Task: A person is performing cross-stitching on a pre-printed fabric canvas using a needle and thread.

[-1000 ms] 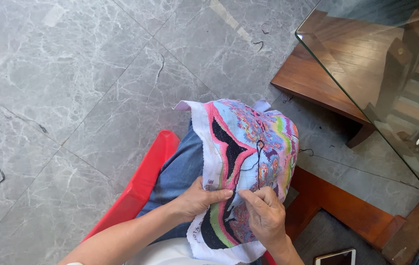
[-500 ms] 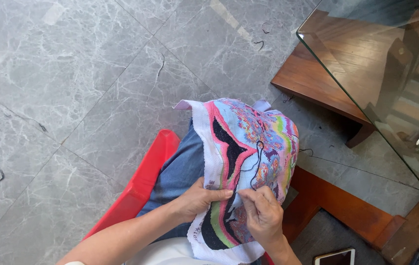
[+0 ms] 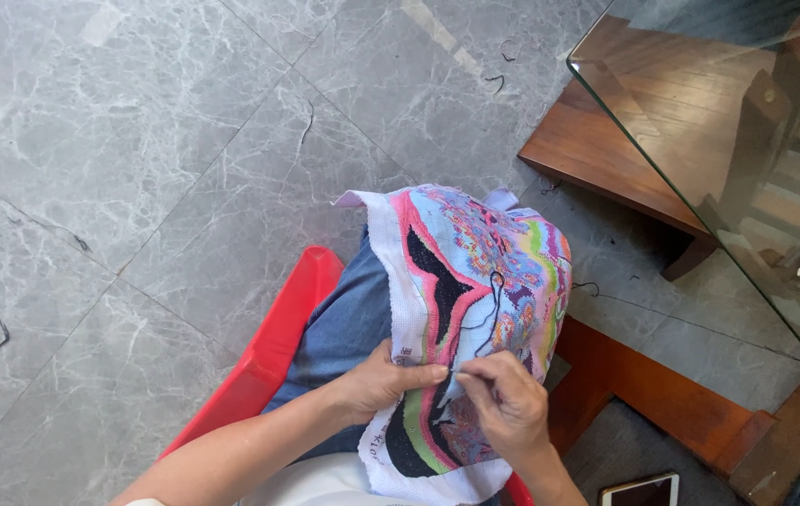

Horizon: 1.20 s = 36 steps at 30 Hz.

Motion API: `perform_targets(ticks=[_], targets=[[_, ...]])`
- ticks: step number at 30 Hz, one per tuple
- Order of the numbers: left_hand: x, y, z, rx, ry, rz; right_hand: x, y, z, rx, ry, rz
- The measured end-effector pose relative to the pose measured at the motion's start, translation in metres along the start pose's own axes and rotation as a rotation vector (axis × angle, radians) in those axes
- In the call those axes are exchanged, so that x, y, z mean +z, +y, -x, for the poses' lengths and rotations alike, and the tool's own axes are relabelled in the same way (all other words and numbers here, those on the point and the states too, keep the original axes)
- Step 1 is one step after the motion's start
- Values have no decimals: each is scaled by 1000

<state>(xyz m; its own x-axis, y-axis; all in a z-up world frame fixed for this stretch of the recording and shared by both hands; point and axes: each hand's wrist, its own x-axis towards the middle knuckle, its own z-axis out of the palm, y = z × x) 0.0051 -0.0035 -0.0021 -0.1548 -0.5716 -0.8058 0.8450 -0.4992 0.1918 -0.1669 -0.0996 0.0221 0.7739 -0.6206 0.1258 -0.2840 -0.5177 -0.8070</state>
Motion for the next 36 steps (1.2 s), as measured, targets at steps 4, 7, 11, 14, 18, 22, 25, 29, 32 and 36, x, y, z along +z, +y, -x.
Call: perform_targets(ticks=[4, 7, 11, 14, 18, 22, 25, 29, 32, 36], targets=[[1, 4, 4, -40, -17, -7, -13, -3, 4, 133, -15, 36], [-1, -2, 3, 64, -139, -11, -4, -2, 9, 156, -15, 21], [-7, -9, 0, 171, -167, -61, 2, -15, 7, 134, 41, -26], [-5, -10, 7, 245, -251, -95, 1, -24, 14, 69, 86, 71], [-7, -21, 10, 459, -387, -169, 7, -41, 28, -109, 129, 288], [-3, -31, 19, 638, -450, -285, 15, -42, 54, -185, 166, 428], [3, -35, 29, 735, -429, -406, 18, -53, 67, -223, 209, 595], [7, -37, 42, 877, -471, -466, 19, -77, 65, -253, 313, 720], [9, -37, 53, 861, -482, -443, 15, -88, 62, -368, 391, 710], [19, -29, 86, 487, -395, -242, 3, -105, 103, -255, 522, 113]])
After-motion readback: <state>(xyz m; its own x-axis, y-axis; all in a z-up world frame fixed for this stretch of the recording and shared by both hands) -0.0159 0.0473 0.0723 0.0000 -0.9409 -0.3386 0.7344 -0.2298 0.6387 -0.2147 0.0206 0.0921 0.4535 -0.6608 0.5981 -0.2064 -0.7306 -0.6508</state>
